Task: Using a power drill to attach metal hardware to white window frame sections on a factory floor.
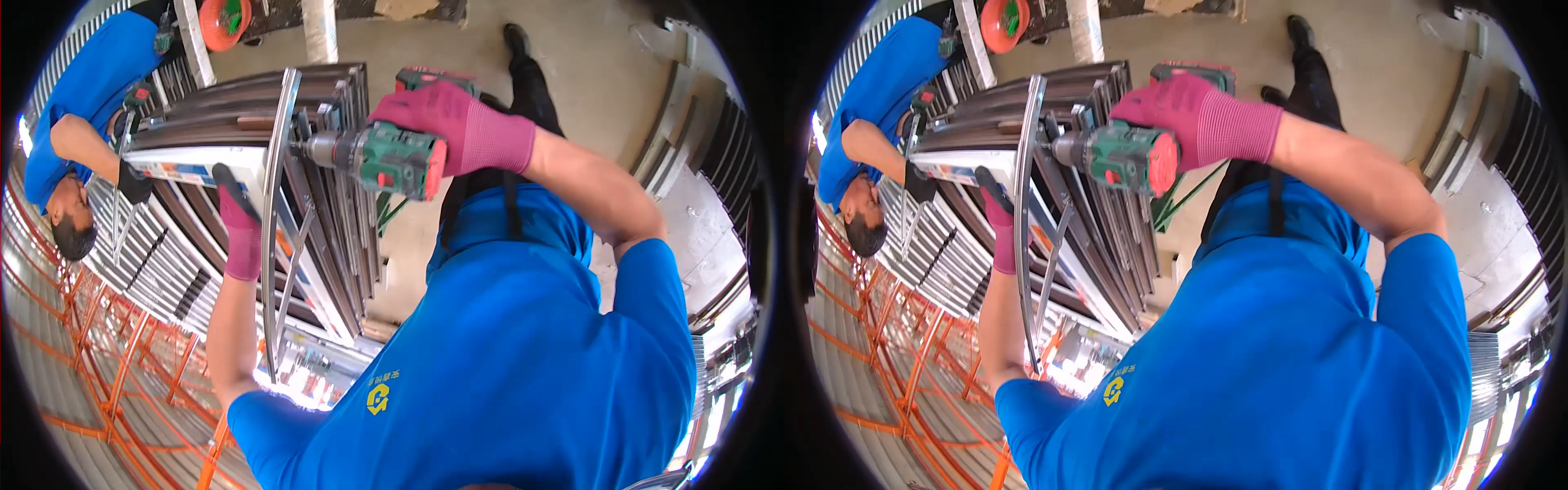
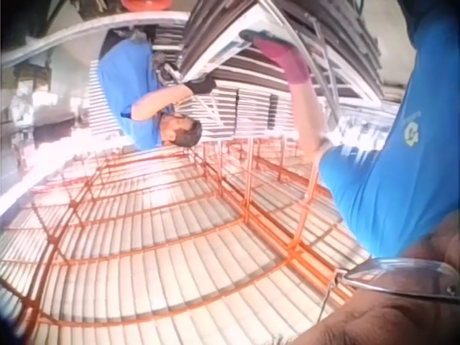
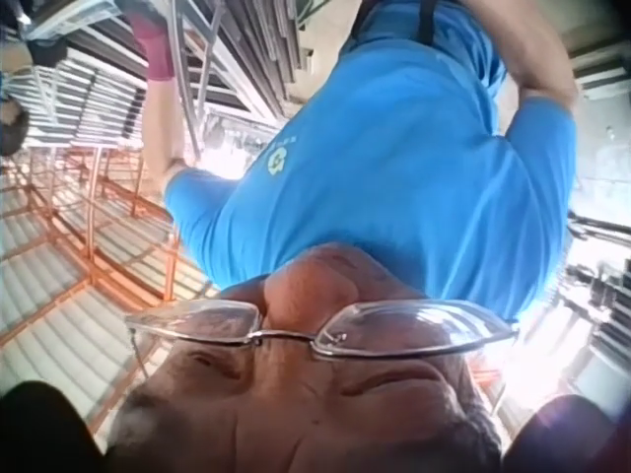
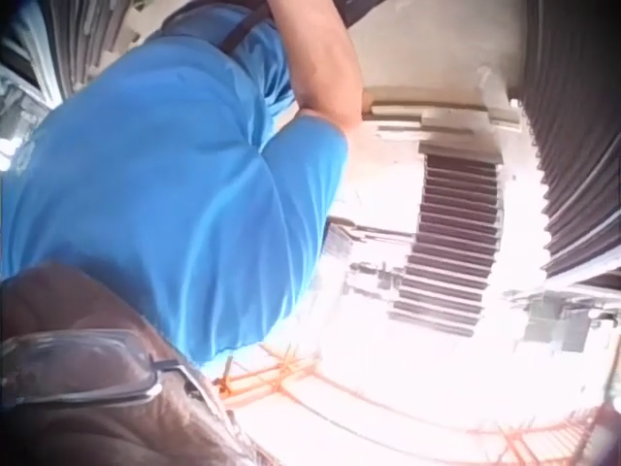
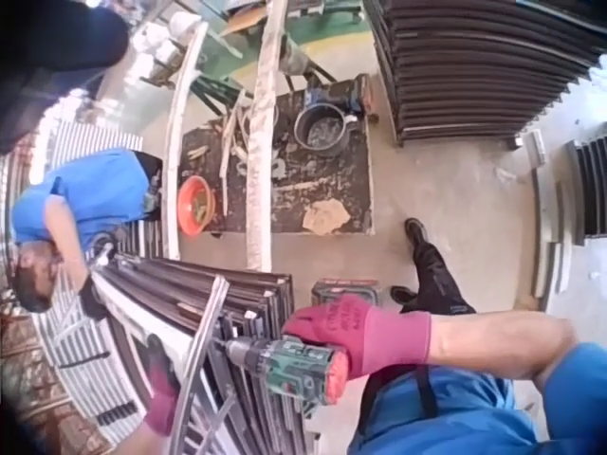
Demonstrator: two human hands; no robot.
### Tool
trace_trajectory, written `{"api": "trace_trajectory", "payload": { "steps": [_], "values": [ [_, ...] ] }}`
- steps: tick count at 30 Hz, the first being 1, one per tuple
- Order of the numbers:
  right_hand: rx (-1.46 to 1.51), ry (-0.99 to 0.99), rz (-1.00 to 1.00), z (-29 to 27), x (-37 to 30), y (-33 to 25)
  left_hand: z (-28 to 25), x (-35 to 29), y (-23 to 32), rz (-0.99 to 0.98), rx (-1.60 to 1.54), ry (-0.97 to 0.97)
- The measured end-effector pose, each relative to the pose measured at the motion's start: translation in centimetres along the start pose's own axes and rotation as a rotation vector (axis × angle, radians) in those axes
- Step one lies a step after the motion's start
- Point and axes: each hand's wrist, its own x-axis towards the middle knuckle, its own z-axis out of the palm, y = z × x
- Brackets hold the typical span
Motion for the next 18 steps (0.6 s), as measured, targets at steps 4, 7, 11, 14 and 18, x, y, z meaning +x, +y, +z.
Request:
{"api": "trace_trajectory", "payload": {
  "steps": [4,7,11,14,18],
  "values": [
    [0.008,-0.065,0.055,-2.0,-1.5,-0.4,-3.1,2.6,-3.5,0.887,0.787,-0.351],
    [-0.084,-0.201,0.226,-5.3,-2.1,0.7,-3.6,0.2,-4.4,1.013,0.849,-0.094],
    [-0.388,-0.282,0.279,-5.2,-0.5,9.2,-11.2,0.8,-1.3,1.009,0.992,-0.057],
    [-0.678,-0.507,0.345,-4.4,2.5,17.8,-12.7,-6.5,-4.0,0.970,0.935,0.076],
    [-1.039,-0.677,0.365,-3.8,6.5,26.6,-15.7,-10.7,-8.2,0.962,0.999,0.304]
  ]
}}
